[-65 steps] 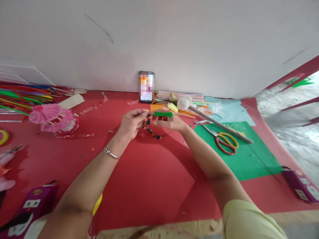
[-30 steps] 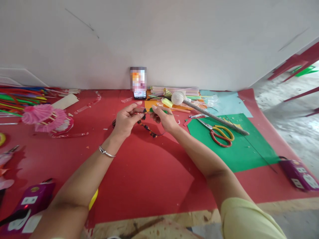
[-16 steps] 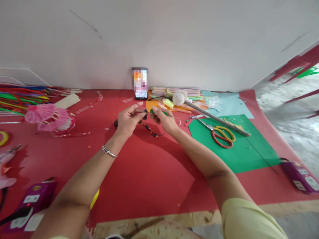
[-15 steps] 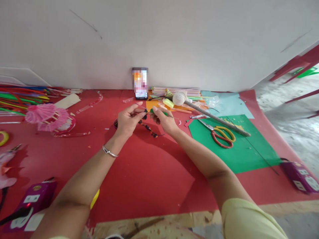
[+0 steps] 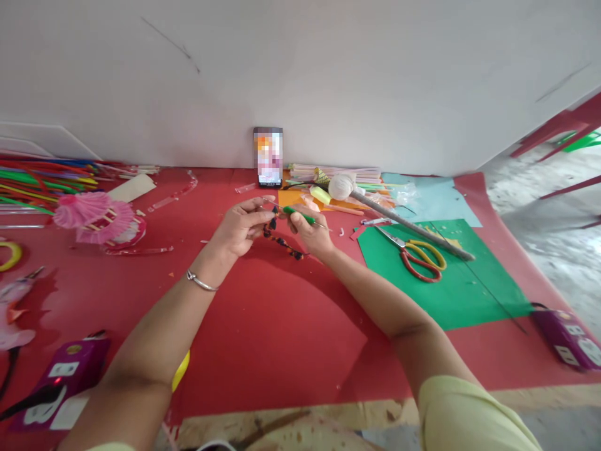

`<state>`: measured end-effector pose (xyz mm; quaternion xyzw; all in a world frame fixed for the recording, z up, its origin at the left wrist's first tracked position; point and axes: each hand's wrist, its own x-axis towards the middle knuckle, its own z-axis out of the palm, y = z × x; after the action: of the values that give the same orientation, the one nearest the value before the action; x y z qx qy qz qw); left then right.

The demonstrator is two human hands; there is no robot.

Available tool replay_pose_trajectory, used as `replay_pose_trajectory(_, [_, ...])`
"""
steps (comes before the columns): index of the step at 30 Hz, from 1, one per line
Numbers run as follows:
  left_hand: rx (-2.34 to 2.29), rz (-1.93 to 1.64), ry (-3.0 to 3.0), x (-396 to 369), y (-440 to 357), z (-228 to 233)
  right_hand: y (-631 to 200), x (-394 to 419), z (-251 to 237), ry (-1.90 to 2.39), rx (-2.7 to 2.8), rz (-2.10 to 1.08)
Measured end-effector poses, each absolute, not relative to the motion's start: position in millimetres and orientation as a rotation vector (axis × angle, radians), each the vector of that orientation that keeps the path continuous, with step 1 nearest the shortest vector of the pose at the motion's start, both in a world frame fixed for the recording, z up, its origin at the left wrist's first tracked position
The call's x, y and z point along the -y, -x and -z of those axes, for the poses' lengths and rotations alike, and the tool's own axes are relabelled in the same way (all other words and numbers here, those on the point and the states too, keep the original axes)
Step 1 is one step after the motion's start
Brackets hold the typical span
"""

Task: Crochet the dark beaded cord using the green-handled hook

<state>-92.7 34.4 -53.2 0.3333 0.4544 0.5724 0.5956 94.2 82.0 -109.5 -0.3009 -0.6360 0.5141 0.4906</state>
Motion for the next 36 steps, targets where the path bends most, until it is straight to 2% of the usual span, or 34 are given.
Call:
replay_pose_trajectory(5, [-1.035, -1.18, -0.841, -35.2, 104.0, 54.1, -94.5, -90.9, 119.2, 0.699, 1.294, -1.749])
replay_pose_trajectory(12, [-1.127, -1.108, -1.037, -32.1, 108.0, 58.0, -109.1, -102.1, 112.3, 0.667, 1.256, -1.974])
replay_pose_trajectory(22, [-1.203, -1.129, -1.237, -30.5, 103.8, 60.5, -105.3, -102.4, 105.4, 0.835, 1.221, -1.858])
replay_pose_trajectory(36, [-1.237, -1.033, -1.358, -33.2, 111.9, 78.2, -131.1, -114.4, 86.1, 0.852, 1.847, -1.363])
